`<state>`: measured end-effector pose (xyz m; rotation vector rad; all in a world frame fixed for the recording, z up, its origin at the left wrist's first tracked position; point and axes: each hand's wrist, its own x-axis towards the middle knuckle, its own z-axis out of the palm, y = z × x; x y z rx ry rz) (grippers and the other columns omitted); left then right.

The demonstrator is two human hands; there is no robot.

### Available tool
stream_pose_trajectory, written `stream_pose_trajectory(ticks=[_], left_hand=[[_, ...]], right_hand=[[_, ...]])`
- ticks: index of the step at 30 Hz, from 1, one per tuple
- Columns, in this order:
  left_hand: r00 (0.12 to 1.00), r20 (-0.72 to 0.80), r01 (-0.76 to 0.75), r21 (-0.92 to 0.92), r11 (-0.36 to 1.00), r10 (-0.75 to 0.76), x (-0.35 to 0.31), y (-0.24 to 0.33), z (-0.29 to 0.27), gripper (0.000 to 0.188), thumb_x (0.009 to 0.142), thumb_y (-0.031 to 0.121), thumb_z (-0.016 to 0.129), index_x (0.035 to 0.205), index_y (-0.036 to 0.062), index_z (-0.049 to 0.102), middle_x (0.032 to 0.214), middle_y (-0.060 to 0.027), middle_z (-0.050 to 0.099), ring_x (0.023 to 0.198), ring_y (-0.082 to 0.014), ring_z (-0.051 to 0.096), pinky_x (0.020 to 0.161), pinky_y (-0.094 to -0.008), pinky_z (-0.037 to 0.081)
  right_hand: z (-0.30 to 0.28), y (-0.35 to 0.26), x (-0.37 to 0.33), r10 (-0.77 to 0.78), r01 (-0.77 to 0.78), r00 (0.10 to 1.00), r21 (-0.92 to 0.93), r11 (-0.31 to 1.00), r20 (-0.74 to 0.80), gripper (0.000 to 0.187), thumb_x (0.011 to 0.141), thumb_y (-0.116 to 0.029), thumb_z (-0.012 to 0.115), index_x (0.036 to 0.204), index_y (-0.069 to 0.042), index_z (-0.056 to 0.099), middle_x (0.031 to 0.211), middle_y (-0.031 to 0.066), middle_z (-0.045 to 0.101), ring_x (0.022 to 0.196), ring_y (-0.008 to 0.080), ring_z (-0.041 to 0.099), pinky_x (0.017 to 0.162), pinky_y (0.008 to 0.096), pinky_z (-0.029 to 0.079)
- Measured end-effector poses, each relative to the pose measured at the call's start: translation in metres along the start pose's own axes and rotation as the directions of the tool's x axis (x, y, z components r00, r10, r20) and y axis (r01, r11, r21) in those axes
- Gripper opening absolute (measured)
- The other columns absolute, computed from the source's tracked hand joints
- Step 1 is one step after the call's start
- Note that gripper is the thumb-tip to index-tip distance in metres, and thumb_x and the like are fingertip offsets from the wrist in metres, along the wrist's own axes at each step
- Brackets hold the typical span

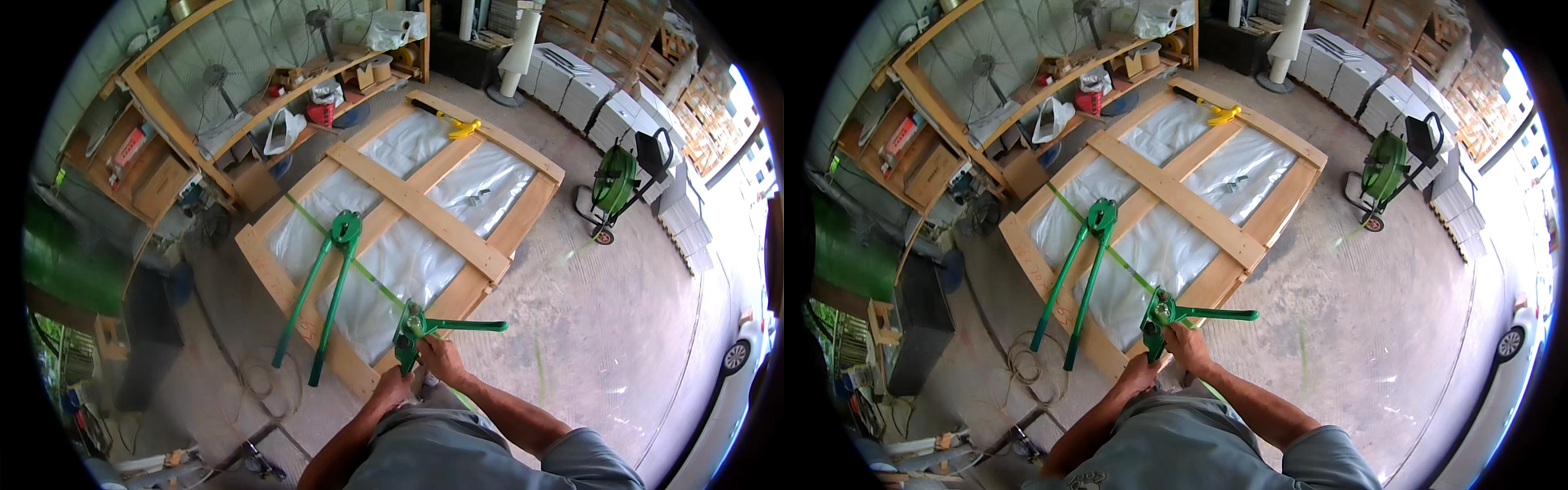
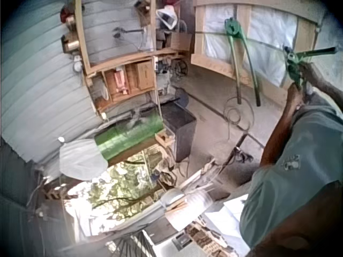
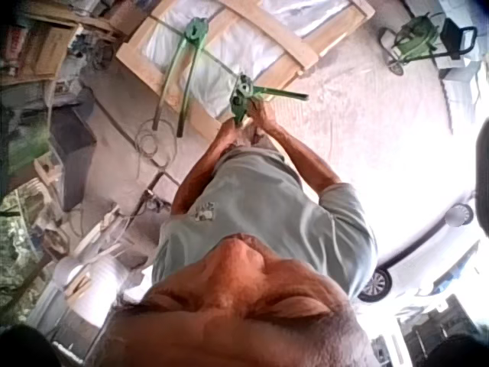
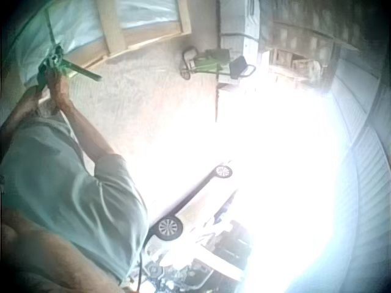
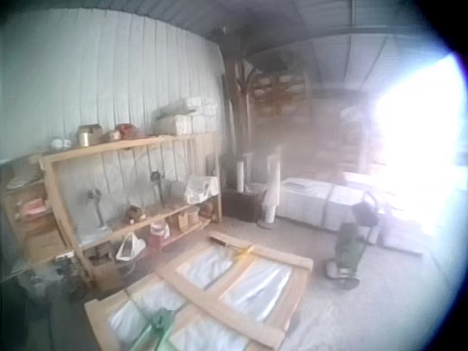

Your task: The person secures a wooden crate with green straps using a manual tensioner and a hammer. They loop the straps around the crate, tighten them with the tensioner, and hammer the tensioner to lock the straps in place.

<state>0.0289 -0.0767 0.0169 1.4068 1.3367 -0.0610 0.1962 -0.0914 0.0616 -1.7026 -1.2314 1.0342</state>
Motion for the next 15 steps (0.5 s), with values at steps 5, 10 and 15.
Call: stream_pose_trajectory(ticks=[5, 10, 15], left_hand=[[0.997, 0.013, 0.077, -0.175, 0.982, -0.076, 0.005, 0.017, 0.006, 0.028, 0.085, 0.025, 0.051, 0.081, -0.0026, 0.053, 0.057, -0.0091, 0.056, 0.042, -0.0170, 0.054, 0.037, -0.0339, 0.042], [0.999, -0.043, -0.040, -0.278, 0.960, 0.029, 0.038, 0.034, 0.005, 0.024, 0.085, 0.021, 0.048, 0.075, -0.0004, 0.050, 0.055, -0.0078, 0.054, 0.040, -0.0152, 0.054, 0.033, -0.0304, 0.041], [0.976, -0.203, 0.033, -0.233, 0.972, -0.081, 0.092, 0.049, 0.010, 0.033, 0.086, 0.029, 0.049, 0.084, -0.0042, 0.053, 0.069, -0.0206, 0.063, 0.060, -0.0351, 0.064, 0.055, -0.0448, 0.052]], right_hand=[[-0.044, -0.069, 0.007, -0.137, 0.122, 0.967, -0.083, 0.989, -0.214, 0.023, 0.090, -0.022, 0.057, 0.079, -0.002, 0.052, 0.062, 0.0195, 0.054, 0.058, 0.0360, 0.057, 0.049, 0.0401, 0.042], [-0.085, -0.035, 0.001, 0.002, -0.008, 0.933, -0.015, 1.000, -0.360, 0.036, 0.095, -0.032, 0.045, 0.092, 0.001, 0.058, 0.057, 0.0068, 0.049, 0.051, 0.0126, 0.048, 0.048, 0.0297, 0.039], [-0.085, 0.008, -0.031, 0.305, -0.229, 0.894, 0.251, 0.941, -0.328, 0.042, 0.094, -0.038, 0.044, 0.082, -0.001, 0.060, 0.058, 0.0012, 0.050, 0.051, 0.0091, 0.047, 0.047, 0.0256, 0.038]])
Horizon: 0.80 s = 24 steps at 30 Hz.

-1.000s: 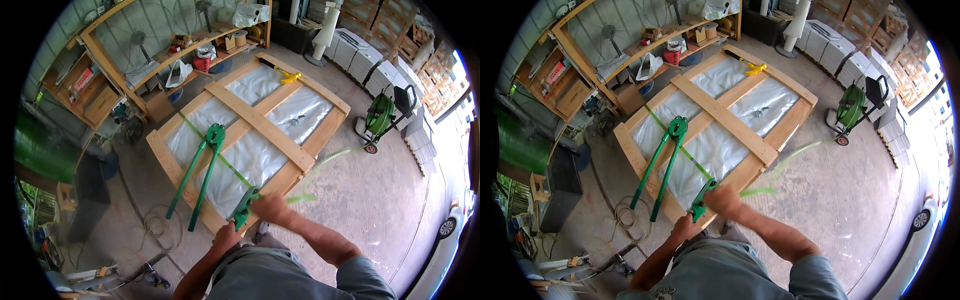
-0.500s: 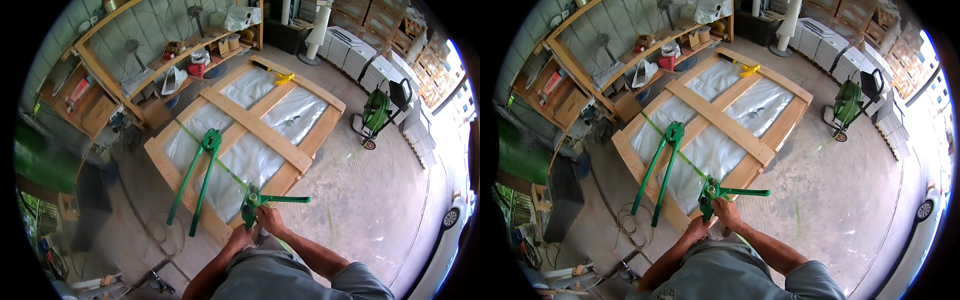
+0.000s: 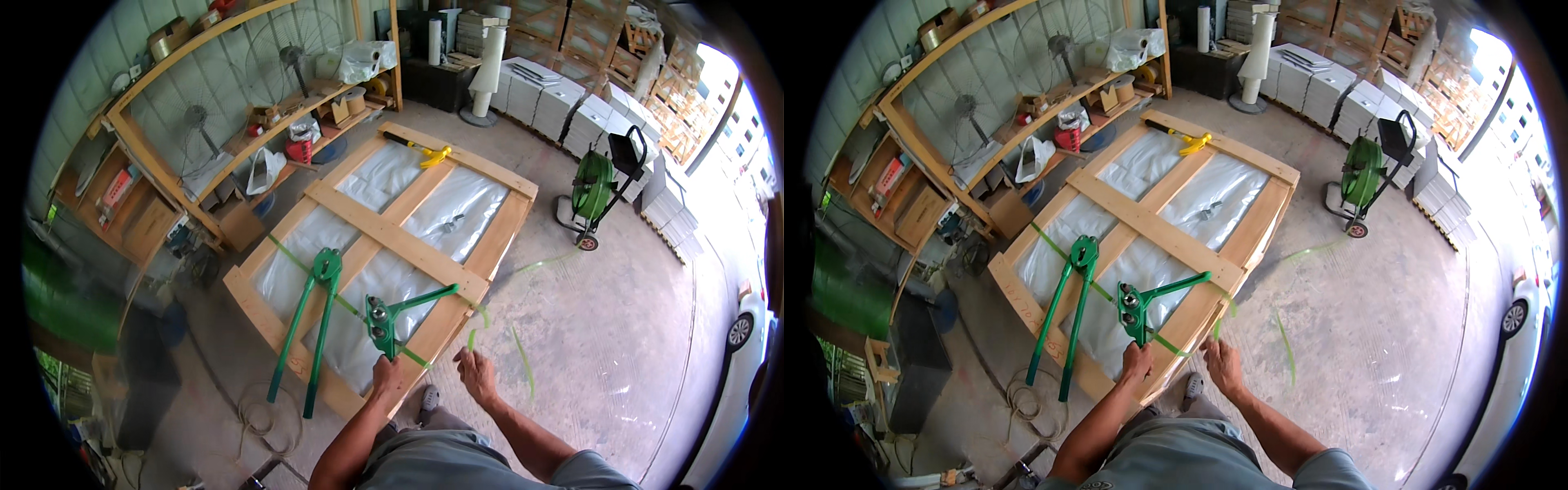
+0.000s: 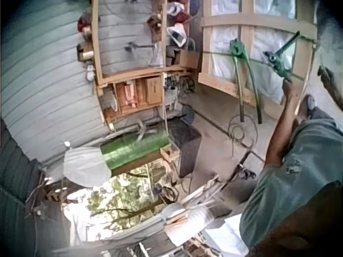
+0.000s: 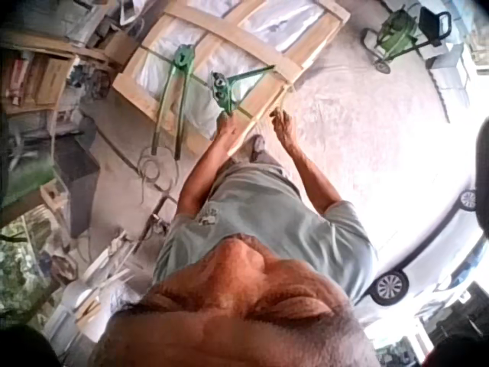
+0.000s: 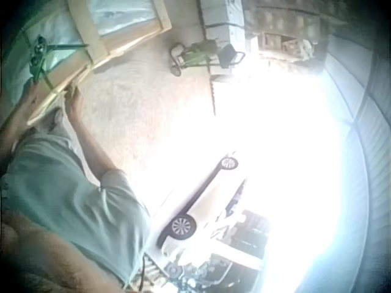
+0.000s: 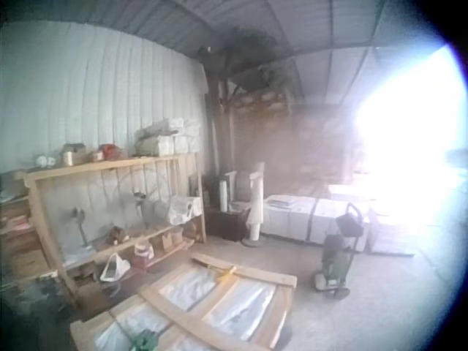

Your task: The person secures a wooden crate with green straps using a manual tensioner and a hammer. They loop the straps around the crate, tighten them with the tensioner, and hammer the tensioner to lock the straps in place.

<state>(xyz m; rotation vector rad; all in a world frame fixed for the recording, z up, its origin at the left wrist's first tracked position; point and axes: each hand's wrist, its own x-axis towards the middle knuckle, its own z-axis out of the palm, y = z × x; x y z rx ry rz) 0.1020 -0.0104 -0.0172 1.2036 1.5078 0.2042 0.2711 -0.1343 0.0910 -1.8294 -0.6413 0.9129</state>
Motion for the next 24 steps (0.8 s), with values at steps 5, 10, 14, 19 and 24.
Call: stream_pose_trajectory(ticks=[5, 10, 14, 19, 24], left_hand=[[0.974, -0.161, -0.056, 0.505, 0.862, 0.158, 0.007, -0.001, -0.003, 0.031, 0.086, 0.026, 0.051, 0.093, -0.0036, 0.054, 0.087, -0.0227, 0.063, 0.080, -0.0366, 0.063, 0.071, -0.0426, 0.051], [0.698, -0.122, -0.602, 0.434, 0.670, 0.706, -0.041, 0.033, -0.011, 0.031, 0.091, 0.022, 0.047, 0.105, -0.0051, 0.050, 0.101, -0.0206, 0.060, 0.090, -0.0306, 0.060, 0.080, -0.0366, 0.049], [0.860, 0.312, -0.094, -0.680, 0.727, 0.403, -0.096, 0.065, -0.019, 0.032, 0.093, 0.022, 0.046, 0.113, -0.0021, 0.051, 0.098, -0.0158, 0.061, 0.090, -0.0275, 0.061, 0.079, -0.0387, 0.048], [0.802, 0.499, 0.250, -0.780, 0.573, 0.330, -0.100, 0.054, -0.035, 0.028, 0.094, 0.028, 0.048, 0.105, 0.0034, 0.054, 0.071, -0.0059, 0.054, 0.057, -0.0188, 0.053, 0.057, -0.0345, 0.045], [0.920, 0.383, 0.207, -0.661, 0.722, 0.087, -0.131, 0.038, -0.032, 0.018, 0.090, 0.023, 0.052, 0.089, 0.0048, 0.053, 0.060, -0.0030, 0.045, 0.045, -0.0161, 0.042, 0.041, -0.0297, 0.035]], right_hand=[[0.014, 0.010, -0.025, 0.148, -0.158, 0.980, 0.066, 0.985, 0.133, 0.039, 0.094, -0.035, 0.045, 0.084, -0.003, 0.063, 0.061, 0.0020, 0.052, 0.059, 0.0109, 0.050, 0.053, 0.0288, 0.042], [0.031, 0.026, -0.036, 0.136, -0.138, 0.949, -0.013, 0.990, 0.286, 0.041, 0.095, -0.040, 0.043, 0.090, -0.004, 0.064, 0.067, 0.0069, 0.056, 0.064, 0.0157, 0.054, 0.062, 0.0309, 0.045], [0.038, 0.014, -0.039, 0.009, 0.001, 0.825, -0.017, 1.000, 0.564, 0.044, 0.096, -0.041, 0.040, 0.092, -0.003, 0.062, 0.068, 0.0109, 0.058, 0.066, 0.0211, 0.058, 0.066, 0.0334, 0.047], [0.039, 0.023, -0.034, -0.142, 0.413, 0.606, -0.157, 0.897, 0.783, 0.039, 0.093, -0.041, 0.044, 0.098, -0.006, 0.062, 0.080, 0.0152, 0.064, 0.077, 0.0307, 0.063, 0.072, 0.0389, 0.048], [0.017, 0.021, -0.023, -0.238, 0.466, 0.704, -0.182, 0.866, 0.669, 0.034, 0.086, -0.037, 0.056, 0.102, -0.007, 0.060, 0.099, 0.0134, 0.063, 0.092, 0.0307, 0.061, 0.077, 0.0387, 0.050]])
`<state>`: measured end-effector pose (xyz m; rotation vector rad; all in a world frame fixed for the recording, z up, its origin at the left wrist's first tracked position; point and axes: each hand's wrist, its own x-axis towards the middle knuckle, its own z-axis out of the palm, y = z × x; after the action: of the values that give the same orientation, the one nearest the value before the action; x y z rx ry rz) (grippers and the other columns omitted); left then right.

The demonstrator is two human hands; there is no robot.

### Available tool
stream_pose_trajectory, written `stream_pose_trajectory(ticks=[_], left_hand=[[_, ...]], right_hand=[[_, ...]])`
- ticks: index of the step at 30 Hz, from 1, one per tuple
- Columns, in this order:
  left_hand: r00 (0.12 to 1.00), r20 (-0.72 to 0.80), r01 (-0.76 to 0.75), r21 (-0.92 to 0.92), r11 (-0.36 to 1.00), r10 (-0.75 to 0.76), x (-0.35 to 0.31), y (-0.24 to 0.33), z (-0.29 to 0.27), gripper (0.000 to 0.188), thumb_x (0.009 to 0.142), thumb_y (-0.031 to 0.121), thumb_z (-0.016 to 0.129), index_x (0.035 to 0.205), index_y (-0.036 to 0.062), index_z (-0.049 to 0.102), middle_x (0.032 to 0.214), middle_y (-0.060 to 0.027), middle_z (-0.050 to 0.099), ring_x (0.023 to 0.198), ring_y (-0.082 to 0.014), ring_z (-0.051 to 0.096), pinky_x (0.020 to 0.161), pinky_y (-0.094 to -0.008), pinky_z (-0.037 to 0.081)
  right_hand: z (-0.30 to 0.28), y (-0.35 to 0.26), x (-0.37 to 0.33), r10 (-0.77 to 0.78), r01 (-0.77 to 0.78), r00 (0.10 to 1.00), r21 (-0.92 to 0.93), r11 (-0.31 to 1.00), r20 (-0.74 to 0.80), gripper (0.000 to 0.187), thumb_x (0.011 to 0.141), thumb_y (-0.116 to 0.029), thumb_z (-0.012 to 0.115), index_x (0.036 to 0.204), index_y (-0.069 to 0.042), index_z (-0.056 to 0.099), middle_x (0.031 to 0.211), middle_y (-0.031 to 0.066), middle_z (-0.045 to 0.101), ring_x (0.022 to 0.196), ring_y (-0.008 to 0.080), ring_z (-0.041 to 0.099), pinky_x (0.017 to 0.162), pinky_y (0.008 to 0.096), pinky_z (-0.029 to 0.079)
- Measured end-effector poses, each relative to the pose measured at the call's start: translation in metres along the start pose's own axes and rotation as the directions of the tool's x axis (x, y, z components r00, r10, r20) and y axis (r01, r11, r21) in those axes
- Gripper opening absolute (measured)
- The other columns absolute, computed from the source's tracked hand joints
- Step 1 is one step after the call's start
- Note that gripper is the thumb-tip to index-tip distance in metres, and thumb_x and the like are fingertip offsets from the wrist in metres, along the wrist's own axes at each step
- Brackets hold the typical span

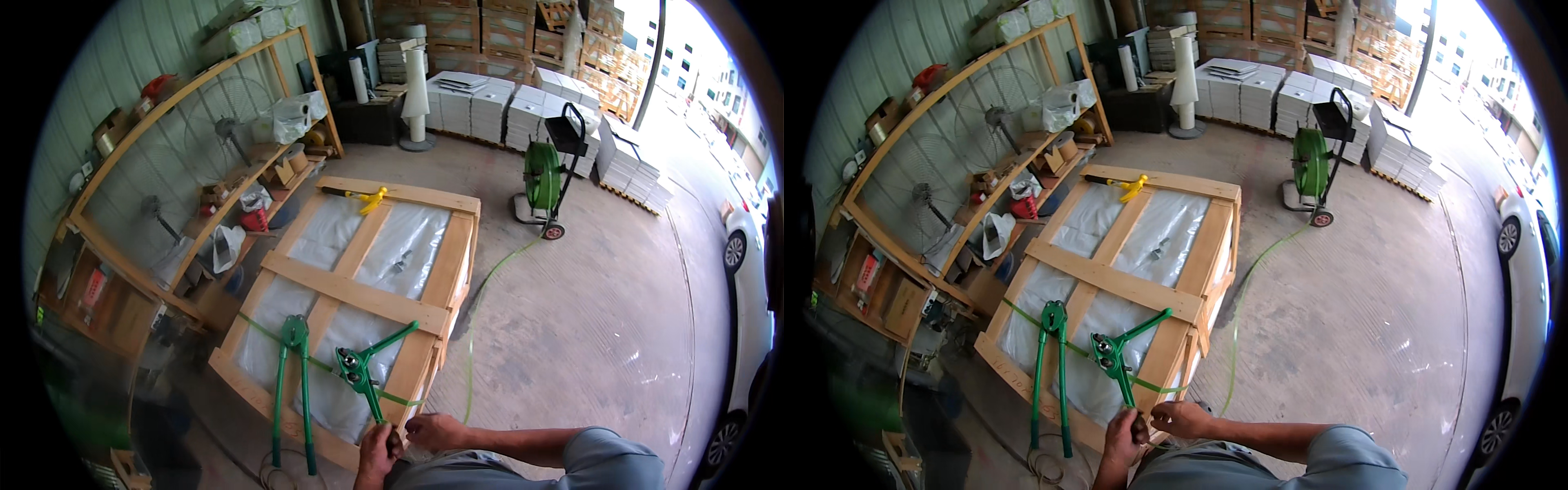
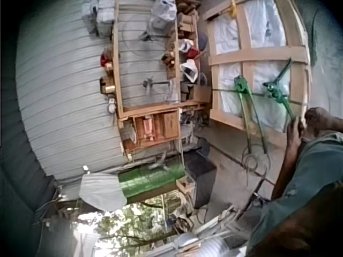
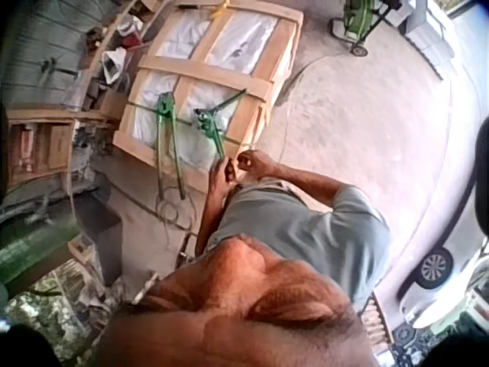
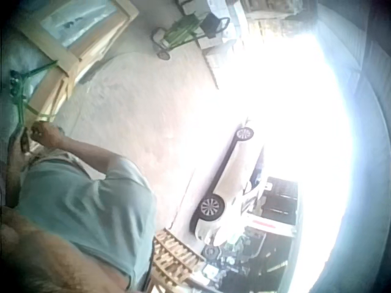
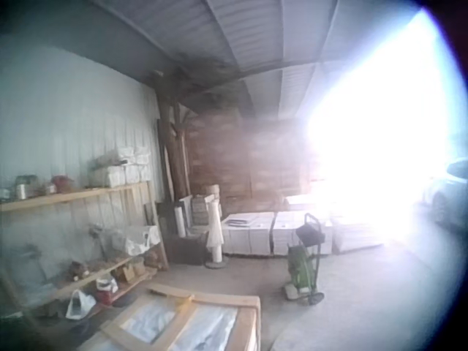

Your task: The person secures a wooden crate with green straps using a manual tensioner and a hammer. They loop the straps around the crate, tighten them with the tensioner, and hammer the tensioner to lock the straps in place.

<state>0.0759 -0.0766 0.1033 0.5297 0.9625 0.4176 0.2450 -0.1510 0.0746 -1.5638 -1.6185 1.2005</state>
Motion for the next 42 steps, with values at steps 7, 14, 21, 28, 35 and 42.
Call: stream_pose_trajectory(ticks=[7, 14, 21, 28, 35, 42], left_hand=[[0.774, 0.610, -0.633, 0.754, 0.175, 0.172, -0.017, -0.028, 0.006, 0.024, 0.067, 0.013, 0.063, 0.087, 0.0057, 0.052, 0.062, -0.0061, 0.053, 0.059, -0.0246, 0.056, 0.058, -0.0342, 0.043], [0.935, 0.224, 0.236, 0.187, 0.954, -0.275, -0.038, -0.021, 0.020, 0.028, 0.094, 0.029, 0.047, 0.085, 0.0028, 0.054, 0.057, -0.0027, 0.044, 0.050, -0.0122, 0.043, 0.049, -0.0261, 0.034], [0.927, 0.369, -0.227, 0.421, 0.878, 0.063, -0.075, -0.018, 0.006, 0.035, 0.096, 0.032, 0.043, 0.090, 0.0002, 0.056, 0.056, -0.0022, 0.042, 0.048, -0.0099, 0.038, 0.048, -0.0247, 0.033], [0.860, 0.502, -0.207, 0.173, 0.963, 0.094, -0.127, -0.015, -0.047, 0.031, 0.098, 0.024, 0.041, 0.105, -0.0024, 0.056, 0.063, -0.0029, 0.045, 0.057, -0.0121, 0.042, 0.059, -0.0241, 0.037], [0.854, 0.486, 0.037, 0.303, 0.952, -0.188, -0.134, -0.050, -0.123, 0.033, 0.095, 0.027, 0.047, 0.107, -0.0021, 0.056, 0.068, -0.0080, 0.055, 0.062, -0.0122, 0.050, 0.055, -0.0239, 0.039], [0.666, 0.675, 0.008, 0.420, 0.907, -0.318, -0.131, -0.085, -0.160, 0.037, 0.093, 0.028, 0.050, 0.105, -0.0066, 0.057, 0.080, -0.0147, 0.063, 0.073, -0.0201, 0.060, 0.068, -0.0294, 0.047]], right_hand=[[-0.017, -0.032, 0.000, -0.270, 0.226, 0.962, -0.489, 0.842, -0.021, 0.025, 0.081, -0.025, 0.059, 0.102, -0.012, 0.062, 0.091, 0.0044, 0.058, 0.085, 0.0221, 0.062, 0.068, 0.0352, 0.053], [-0.027, -0.051, -0.004, -0.121, 0.092, 0.947, -0.109, 0.990, -0.298, 0.034, 0.086, -0.034, 0.061, 0.078, -0.002, 0.066, 0.063, 0.0070, 0.061, 0.059, 0.0236, 0.061, 0.054, 0.0342, 0.048], [0.064, -0.012, -0.018, 0.492, -0.423, 0.782, 0.906, -0.032, 0.383, 0.038, 0.089, -0.038, 0.058, 0.064, -0.010, 0.056, 0.051, -0.0022, 0.044, 0.043, 0.0083, 0.032, 0.043, 0.0258, 0.023], [0.071, -0.084, -0.032, 0.555, -0.191, 0.810, 0.810, 0.554, -0.188, 0.046, 0.091, -0.044, 0.052, 0.062, -0.008, 0.053, 0.053, -0.0011, 0.042, 0.047, 0.0095, 0.036, 0.044, 0.0274, 0.026], [0.101, -0.165, -0.051, 0.570, -0.334, 0.710, 0.516, 0.789, -0.413, 0.056, 0.090, -0.051, 0.049, 0.073, 0.000, 0.062, 0.062, 0.0031, 0.055, 0.059, 0.0128, 0.050, 0.058, 0.0301, 0.043], [0.131, -0.173, -0.076, 0.460, -0.243, 0.853, 0.593, 0.767, -0.245, 0.053, 0.090, -0.050, 0.051, 0.062, -0.006, 0.051, 0.055, -0.0040, 0.041, 0.051, 0.0081, 0.037, 0.047, 0.0280, 0.030]])
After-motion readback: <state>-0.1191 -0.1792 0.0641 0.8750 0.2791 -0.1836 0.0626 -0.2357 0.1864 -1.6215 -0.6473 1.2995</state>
